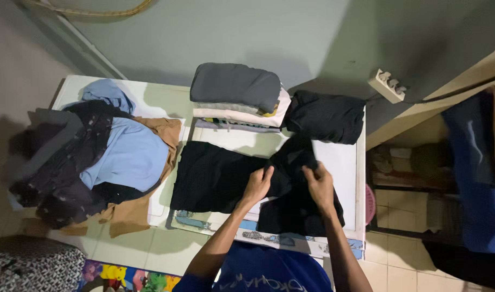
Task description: The person folds a pair of gray shorts and a black t-shirt on a white table. The person lays each item flat, folds the sides inward, then folds the garment into a compact rectangle and places it on a growing stack.
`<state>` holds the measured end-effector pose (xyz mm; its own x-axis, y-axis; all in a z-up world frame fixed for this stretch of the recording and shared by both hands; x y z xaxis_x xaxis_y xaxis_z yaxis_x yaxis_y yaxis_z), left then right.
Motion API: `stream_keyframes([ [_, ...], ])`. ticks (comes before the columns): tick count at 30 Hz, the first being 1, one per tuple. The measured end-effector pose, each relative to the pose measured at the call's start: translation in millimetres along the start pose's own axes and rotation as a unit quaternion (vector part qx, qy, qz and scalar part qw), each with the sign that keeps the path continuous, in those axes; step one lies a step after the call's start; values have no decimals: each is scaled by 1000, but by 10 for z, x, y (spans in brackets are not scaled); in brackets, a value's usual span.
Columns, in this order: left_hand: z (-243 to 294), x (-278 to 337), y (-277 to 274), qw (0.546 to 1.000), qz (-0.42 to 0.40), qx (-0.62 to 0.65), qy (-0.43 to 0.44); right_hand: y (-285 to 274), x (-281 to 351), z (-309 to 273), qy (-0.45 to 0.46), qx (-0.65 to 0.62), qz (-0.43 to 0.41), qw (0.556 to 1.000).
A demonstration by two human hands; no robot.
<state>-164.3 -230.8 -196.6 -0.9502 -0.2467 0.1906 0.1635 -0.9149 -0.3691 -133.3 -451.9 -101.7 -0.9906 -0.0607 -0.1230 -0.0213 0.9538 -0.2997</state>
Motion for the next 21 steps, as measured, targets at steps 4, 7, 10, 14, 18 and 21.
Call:
stream_keyframes([
  [4,139,-35,-202,997,68,-9,33,-197,-9,41,-25,-63,75,995],
  [7,322,33,-311,996,79,-28,-3,-220,14,114,-3,-44,60,997],
  [10,865,210,-349,964,129,-102,211,-133,35,97,-35,-46,3,998],
  [14,1164,360,-247,950,72,-141,271,-16,87,69,-30,-72,-90,993],
  [18,1054,158,-162,990,-27,-76,117,7,108,-49,23,-20,-117,993],
  [21,1108,142,-220,993,-21,-40,111,-70,107,-289,-28,-35,-125,991],
])
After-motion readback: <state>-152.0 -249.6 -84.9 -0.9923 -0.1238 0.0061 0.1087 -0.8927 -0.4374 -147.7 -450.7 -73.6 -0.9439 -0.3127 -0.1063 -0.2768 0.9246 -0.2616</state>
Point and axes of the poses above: each hand's wrist, its own x-axis away from the middle knuckle, its own y-axis out of the palm, z = x × y, the point moved 5 cm from there along -x, towards the middle knuckle, and after that the axes turned 9 degrees about -y, right-handed, at the moved point
